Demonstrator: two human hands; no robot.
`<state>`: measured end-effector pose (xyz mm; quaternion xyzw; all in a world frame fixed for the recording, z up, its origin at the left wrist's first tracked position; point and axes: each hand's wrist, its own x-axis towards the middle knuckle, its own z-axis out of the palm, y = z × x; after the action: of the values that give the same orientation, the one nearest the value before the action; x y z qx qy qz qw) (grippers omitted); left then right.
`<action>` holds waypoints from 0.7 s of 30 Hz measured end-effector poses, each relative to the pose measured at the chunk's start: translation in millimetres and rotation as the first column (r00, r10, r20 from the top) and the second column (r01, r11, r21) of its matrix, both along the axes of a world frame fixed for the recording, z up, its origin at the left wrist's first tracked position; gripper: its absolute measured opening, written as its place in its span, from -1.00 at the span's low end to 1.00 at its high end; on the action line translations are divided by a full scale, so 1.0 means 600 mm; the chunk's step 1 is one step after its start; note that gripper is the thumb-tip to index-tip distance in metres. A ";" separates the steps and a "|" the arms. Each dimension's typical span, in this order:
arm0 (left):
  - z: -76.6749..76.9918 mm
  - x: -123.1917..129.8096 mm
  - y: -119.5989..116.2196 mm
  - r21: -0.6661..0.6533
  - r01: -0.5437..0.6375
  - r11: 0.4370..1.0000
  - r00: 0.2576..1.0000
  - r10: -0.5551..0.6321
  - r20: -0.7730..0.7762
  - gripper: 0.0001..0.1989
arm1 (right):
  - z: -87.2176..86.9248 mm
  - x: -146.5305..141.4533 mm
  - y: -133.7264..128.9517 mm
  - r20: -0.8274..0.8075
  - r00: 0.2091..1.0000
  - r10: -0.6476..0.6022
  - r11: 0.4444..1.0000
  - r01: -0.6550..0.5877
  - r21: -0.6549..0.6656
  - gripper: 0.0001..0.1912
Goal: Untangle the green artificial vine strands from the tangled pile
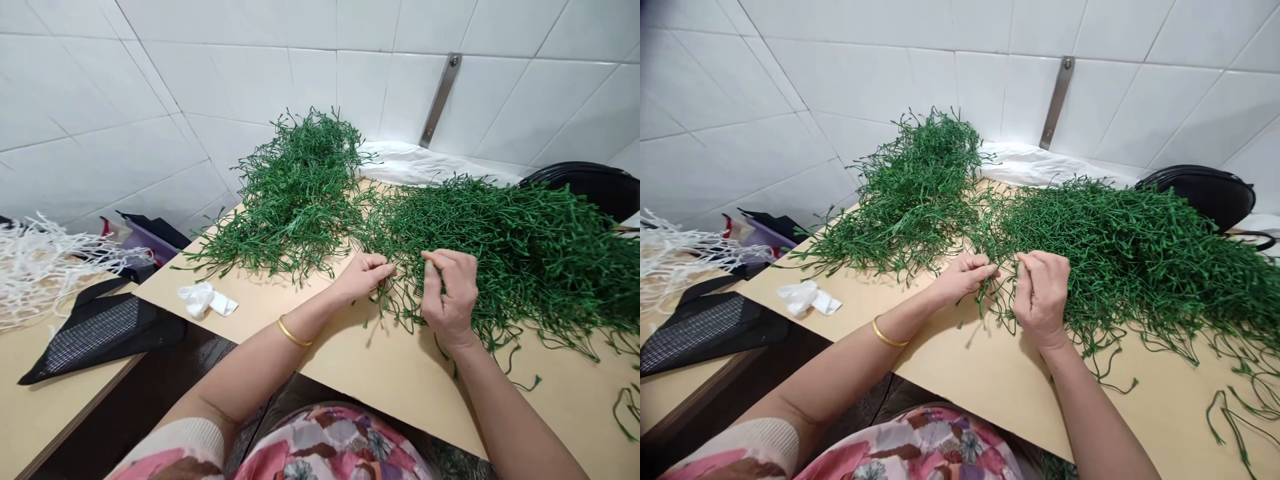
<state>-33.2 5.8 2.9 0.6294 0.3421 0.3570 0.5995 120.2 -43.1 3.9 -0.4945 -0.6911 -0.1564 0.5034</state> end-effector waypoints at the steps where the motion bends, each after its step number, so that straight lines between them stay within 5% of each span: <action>1: -0.001 0.001 0.000 0.011 -0.016 1.000 1.000 0.016 -0.009 -0.65 | -0.001 -0.001 -0.001 0.034 0.999 0.025 1.000 -0.024 -0.012 -0.75; 14: -0.002 0.004 0.000 0.018 -0.165 0.986 0.985 0.165 -0.056 -0.68 | -0.005 -0.011 -0.001 0.119 0.978 0.171 0.985 -0.167 -0.044 -0.70; 21: -0.002 0.003 0.008 -0.262 -0.323 0.910 0.935 0.350 0.062 -0.80 | -0.008 -0.006 0.005 0.107 0.986 0.129 0.991 -0.124 -0.050 -0.78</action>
<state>-31.4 10.5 1.5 0.4612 0.4544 0.4429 0.6202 116.4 -40.4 -1.1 -0.4510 -0.7509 -0.1361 0.4629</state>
